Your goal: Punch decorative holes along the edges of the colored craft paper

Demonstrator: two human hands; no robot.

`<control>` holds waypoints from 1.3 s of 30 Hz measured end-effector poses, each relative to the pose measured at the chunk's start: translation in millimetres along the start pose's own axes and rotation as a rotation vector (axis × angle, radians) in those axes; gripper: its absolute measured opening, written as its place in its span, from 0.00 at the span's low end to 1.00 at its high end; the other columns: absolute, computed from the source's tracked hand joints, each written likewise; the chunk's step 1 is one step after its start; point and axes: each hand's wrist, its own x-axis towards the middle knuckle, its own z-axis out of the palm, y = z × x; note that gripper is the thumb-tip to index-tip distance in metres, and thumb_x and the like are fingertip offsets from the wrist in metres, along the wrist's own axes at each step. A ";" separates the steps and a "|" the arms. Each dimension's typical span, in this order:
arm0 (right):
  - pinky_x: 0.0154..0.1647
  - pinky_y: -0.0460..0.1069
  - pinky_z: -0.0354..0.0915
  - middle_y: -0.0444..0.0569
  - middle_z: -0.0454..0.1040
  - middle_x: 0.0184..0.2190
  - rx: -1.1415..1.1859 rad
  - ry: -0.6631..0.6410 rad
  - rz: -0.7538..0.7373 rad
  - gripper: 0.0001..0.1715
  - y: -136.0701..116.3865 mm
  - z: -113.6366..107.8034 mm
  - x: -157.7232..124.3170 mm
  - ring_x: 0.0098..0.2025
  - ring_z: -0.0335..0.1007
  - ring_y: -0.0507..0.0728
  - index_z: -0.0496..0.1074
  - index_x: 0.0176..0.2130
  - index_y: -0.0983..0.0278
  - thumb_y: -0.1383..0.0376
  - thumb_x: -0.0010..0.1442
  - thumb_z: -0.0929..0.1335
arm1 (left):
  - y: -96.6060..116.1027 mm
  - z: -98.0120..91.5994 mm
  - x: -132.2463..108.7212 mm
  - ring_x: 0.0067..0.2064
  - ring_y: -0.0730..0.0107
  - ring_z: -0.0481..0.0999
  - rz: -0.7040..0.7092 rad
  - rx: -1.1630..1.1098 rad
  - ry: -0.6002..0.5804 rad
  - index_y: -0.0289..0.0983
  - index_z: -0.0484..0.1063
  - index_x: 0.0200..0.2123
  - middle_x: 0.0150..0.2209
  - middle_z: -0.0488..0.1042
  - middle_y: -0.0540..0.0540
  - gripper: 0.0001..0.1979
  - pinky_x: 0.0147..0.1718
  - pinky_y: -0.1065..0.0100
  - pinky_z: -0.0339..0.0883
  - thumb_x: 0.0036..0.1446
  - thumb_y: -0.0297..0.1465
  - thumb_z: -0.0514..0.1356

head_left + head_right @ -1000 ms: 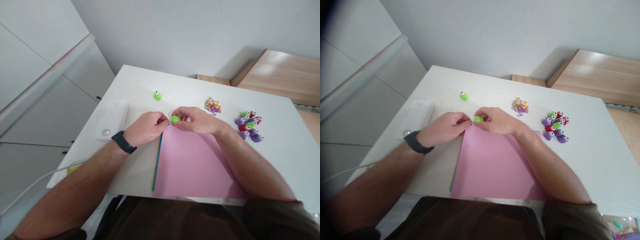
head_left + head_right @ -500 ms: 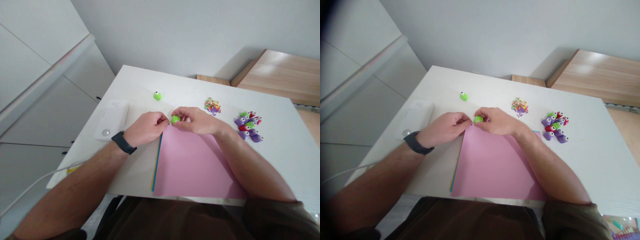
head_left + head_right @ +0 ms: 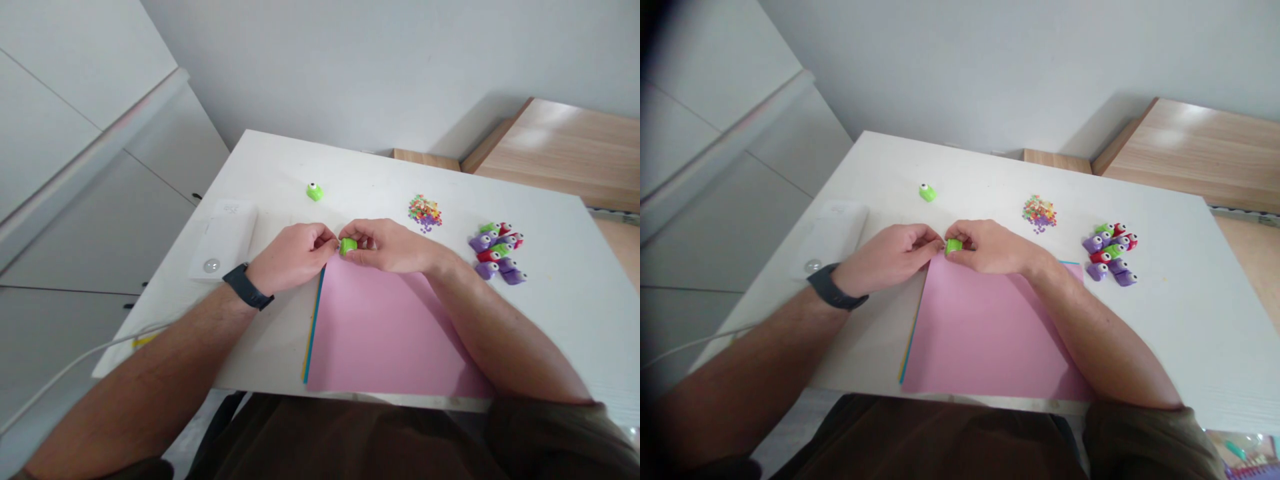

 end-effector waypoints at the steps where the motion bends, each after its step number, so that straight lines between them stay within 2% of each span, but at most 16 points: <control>1: 0.37 0.48 0.62 0.45 0.78 0.37 0.002 0.001 0.004 0.17 0.2 -0.1 0.5 0.36 0.71 0.53 0.77 0.50 0.62 0.60 0.62 0.70 | 0.2 -0.2 0.0 0.36 0.65 0.79 -0.001 0.001 0.000 0.40 0.77 0.39 0.35 0.82 0.49 0.15 0.34 0.65 0.65 0.66 0.43 0.56; 14: 0.32 0.47 0.58 0.42 0.74 0.31 0.061 -0.053 0.039 0.17 5.5 0.5 4.0 0.32 0.67 0.51 0.78 0.49 0.62 0.61 0.61 0.70 | 0.1 1.7 -0.6 0.35 0.65 0.79 0.025 -0.007 0.006 0.40 0.77 0.39 0.35 0.82 0.49 0.15 0.33 0.65 0.64 0.66 0.43 0.56; 27: 0.33 0.47 0.58 0.43 0.75 0.32 0.137 -0.035 0.071 0.16 5.1 4.3 5.1 0.32 0.67 0.51 0.77 0.47 0.64 0.63 0.58 0.71 | 1.2 1.2 -0.3 0.36 0.65 0.79 0.010 -0.013 -0.004 0.40 0.77 0.39 0.36 0.82 0.49 0.15 0.34 0.65 0.64 0.66 0.42 0.56; 39: 0.34 0.47 0.57 0.43 0.75 0.32 0.062 -0.007 0.084 0.15 1.7 6.7 4.8 0.32 0.67 0.51 0.78 0.45 0.64 0.64 0.57 0.70 | -3.7 2.2 1.4 0.36 0.65 0.79 0.008 -0.031 -0.014 0.40 0.76 0.40 0.36 0.81 0.49 0.15 0.33 0.65 0.65 0.67 0.44 0.56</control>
